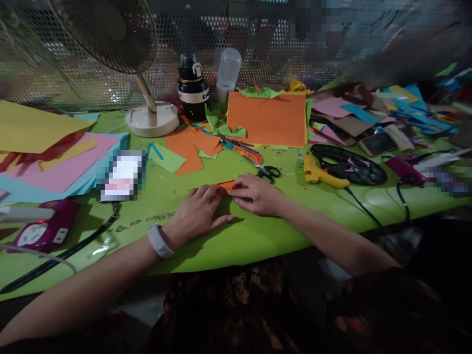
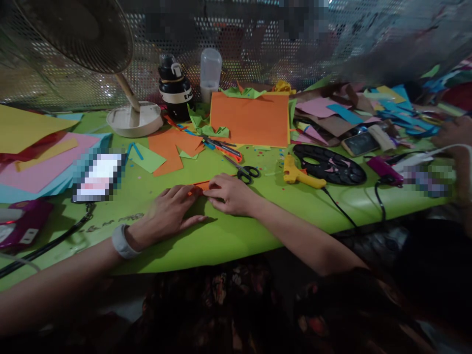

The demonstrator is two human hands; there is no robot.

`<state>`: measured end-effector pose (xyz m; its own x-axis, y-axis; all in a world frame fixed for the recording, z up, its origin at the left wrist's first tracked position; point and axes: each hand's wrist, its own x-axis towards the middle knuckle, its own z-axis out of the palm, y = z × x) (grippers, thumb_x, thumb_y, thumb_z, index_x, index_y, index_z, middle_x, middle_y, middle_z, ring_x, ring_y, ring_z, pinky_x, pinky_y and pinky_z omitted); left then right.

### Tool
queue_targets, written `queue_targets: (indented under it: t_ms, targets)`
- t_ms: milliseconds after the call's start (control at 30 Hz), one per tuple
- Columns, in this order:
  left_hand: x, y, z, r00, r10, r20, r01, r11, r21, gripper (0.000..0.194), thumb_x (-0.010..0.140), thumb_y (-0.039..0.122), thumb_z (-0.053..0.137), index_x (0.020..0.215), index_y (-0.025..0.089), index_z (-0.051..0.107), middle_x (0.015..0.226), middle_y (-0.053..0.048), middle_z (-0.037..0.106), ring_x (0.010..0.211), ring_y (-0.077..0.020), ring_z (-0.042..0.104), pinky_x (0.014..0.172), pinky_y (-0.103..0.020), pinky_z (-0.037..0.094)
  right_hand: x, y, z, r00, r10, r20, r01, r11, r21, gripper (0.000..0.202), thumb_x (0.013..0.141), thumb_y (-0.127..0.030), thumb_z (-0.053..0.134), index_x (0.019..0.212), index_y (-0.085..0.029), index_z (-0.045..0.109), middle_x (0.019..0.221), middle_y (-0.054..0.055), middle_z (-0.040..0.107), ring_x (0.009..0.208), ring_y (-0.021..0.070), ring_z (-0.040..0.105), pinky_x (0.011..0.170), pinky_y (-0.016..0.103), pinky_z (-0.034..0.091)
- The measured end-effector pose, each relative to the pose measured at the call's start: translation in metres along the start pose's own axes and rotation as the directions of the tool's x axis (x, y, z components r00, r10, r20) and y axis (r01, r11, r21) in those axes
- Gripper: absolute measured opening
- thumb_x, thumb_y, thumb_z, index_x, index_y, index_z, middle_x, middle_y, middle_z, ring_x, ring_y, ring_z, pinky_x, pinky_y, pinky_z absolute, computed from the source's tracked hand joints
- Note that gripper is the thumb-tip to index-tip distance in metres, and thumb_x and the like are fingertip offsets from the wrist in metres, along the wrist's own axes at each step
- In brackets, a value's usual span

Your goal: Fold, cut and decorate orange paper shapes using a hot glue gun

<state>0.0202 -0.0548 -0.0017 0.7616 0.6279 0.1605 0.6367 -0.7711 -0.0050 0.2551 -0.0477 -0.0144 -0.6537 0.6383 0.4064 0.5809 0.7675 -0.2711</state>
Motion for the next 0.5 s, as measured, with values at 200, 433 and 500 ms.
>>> queue_targets:
  t_ms: [200, 433, 500]
  targets:
    - [0.0005, -0.0005, -0.0009, 1.000, 0.003, -0.007, -0.003, 0.999, -0.038, 0.075, 0.091, 0.072, 0.032, 0.131, 0.013, 0.056, 0.131, -0.018, 0.059, 0.115, -0.0333, 0.057, 0.091, -0.047, 0.047, -0.0006, -0.0002, 0.0011, 1.000, 0.015, 0.012, -0.015, 1.000, -0.022, 0.028, 0.094, -0.025, 0.055, 0.114, -0.017, 0.072, 0.105, 0.013, 0.066, 0.096, 0.0235, 0.056, 0.085, 0.040, 0.048]
    - [-0.0022, 0.0016, -0.0002, 0.997, 0.037, -0.071, -0.037, 0.999, 0.003, 0.070, 0.094, 0.066, 0.035, 0.130, 0.011, 0.057, 0.130, -0.018, 0.061, 0.118, -0.0320, 0.057, 0.098, -0.044, 0.044, -0.0010, -0.0013, 0.0000, 1.000, 0.004, 0.018, -0.003, 0.999, -0.051, 0.027, 0.093, -0.025, 0.056, 0.113, -0.016, 0.072, 0.104, 0.013, 0.065, 0.095, 0.0233, 0.055, 0.084, 0.040, 0.048]
    - [-0.0038, 0.0028, 0.0002, 0.993, 0.065, -0.098, -0.063, 0.998, 0.026, 0.069, 0.094, 0.065, 0.037, 0.129, 0.009, 0.057, 0.130, -0.018, 0.061, 0.119, -0.0317, 0.057, 0.101, -0.044, 0.042, -0.0010, -0.0012, -0.0001, 1.000, 0.002, 0.018, -0.001, 0.998, -0.061, 0.027, 0.093, -0.026, 0.055, 0.112, -0.016, 0.073, 0.104, 0.013, 0.065, 0.095, 0.0236, 0.055, 0.083, 0.039, 0.048]
